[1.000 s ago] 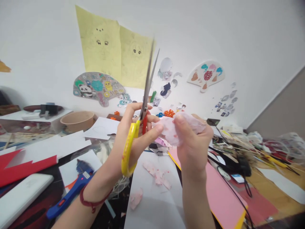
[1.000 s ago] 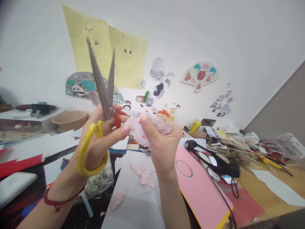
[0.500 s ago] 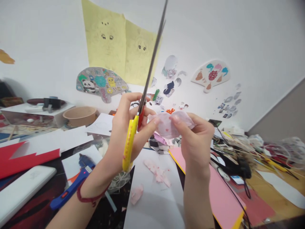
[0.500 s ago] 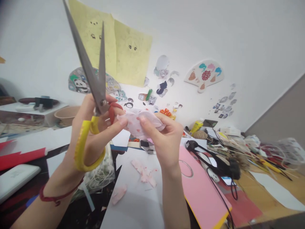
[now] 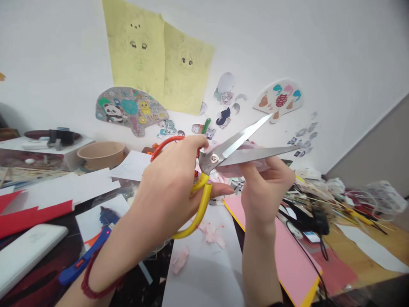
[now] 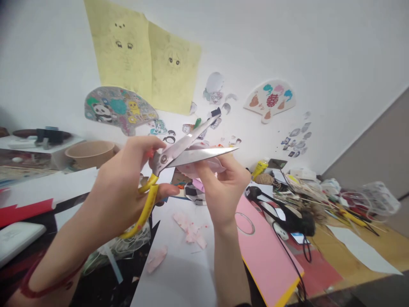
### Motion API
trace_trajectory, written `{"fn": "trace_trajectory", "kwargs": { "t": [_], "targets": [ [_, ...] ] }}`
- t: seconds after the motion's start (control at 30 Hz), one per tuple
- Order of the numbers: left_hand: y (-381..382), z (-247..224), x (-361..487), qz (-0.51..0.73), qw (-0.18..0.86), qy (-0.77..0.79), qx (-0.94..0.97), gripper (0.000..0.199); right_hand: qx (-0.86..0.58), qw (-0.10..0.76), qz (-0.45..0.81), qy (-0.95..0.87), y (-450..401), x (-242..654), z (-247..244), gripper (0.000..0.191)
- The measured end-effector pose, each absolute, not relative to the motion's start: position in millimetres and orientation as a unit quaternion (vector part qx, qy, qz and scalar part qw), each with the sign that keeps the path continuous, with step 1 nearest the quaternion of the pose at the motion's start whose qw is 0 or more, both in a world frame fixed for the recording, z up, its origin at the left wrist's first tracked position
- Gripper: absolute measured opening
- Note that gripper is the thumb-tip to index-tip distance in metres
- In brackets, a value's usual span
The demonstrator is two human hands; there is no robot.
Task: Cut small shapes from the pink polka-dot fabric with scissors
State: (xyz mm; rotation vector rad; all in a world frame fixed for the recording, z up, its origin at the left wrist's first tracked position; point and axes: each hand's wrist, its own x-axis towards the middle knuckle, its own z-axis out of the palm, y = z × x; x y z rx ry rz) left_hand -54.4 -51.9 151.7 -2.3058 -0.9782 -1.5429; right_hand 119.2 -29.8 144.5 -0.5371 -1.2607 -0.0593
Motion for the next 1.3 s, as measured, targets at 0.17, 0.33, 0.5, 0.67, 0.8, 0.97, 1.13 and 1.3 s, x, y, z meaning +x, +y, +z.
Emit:
{"fn": "trace_trajectory", "kwargs": {
  "t": [0.17, 0.33, 0.5, 0.67, 0.8, 0.97, 1.13, 1.3],
  "targets": [
    [-52.7, 154.7, -54.2, -0.502, 0.064, -0.336, -0.794, 0.055, -0.216, 0.771, -0.016, -0.599, -30.8, 123.2, 145.5, 0.015],
    [-52.7, 157.4, -55.7, -0.49, 0.0, -0.343, -0.801, 0.056, -0.21, 0.767, 0.001, -0.607, -34.0, 123.7, 147.2, 0.011],
    [-52.9, 158.3, -55.5, -0.48, -0.058, -0.352, -0.801, 0.054, -0.218, 0.758, 0.029, -0.613, -38.5, 120.4, 149.4, 0.006],
    [-52.3, 159.8, -55.7, -0.48, -0.085, -0.344, -0.802, 0.051, -0.217, 0.768, 0.056, -0.599, -37.8, 120.8, 147.4, 0.006],
    [-51.2, 160.2, -56.3, -0.479, -0.107, -0.336, -0.804, 0.048, -0.25, 0.765, 0.061, -0.591, -38.5, 120.7, 146.4, 0.011],
    [-51.0, 159.2, -56.7, -0.485, -0.116, -0.319, -0.806, 0.043, -0.231, 0.764, 0.047, -0.6, -36.7, 119.5, 146.5, 0.005],
    [-52.9, 159.4, -59.0, -0.478, -0.121, -0.314, -0.811, 0.045, -0.229, 0.764, 0.052, -0.601, -37.8, 121.1, 147.2, 0.005],
    [-54.0, 159.0, -60.5, -0.466, -0.129, -0.314, -0.817, 0.045, -0.234, 0.754, 0.056, -0.611, -41.5, 120.9, 148.7, 0.007]
  ]
}}
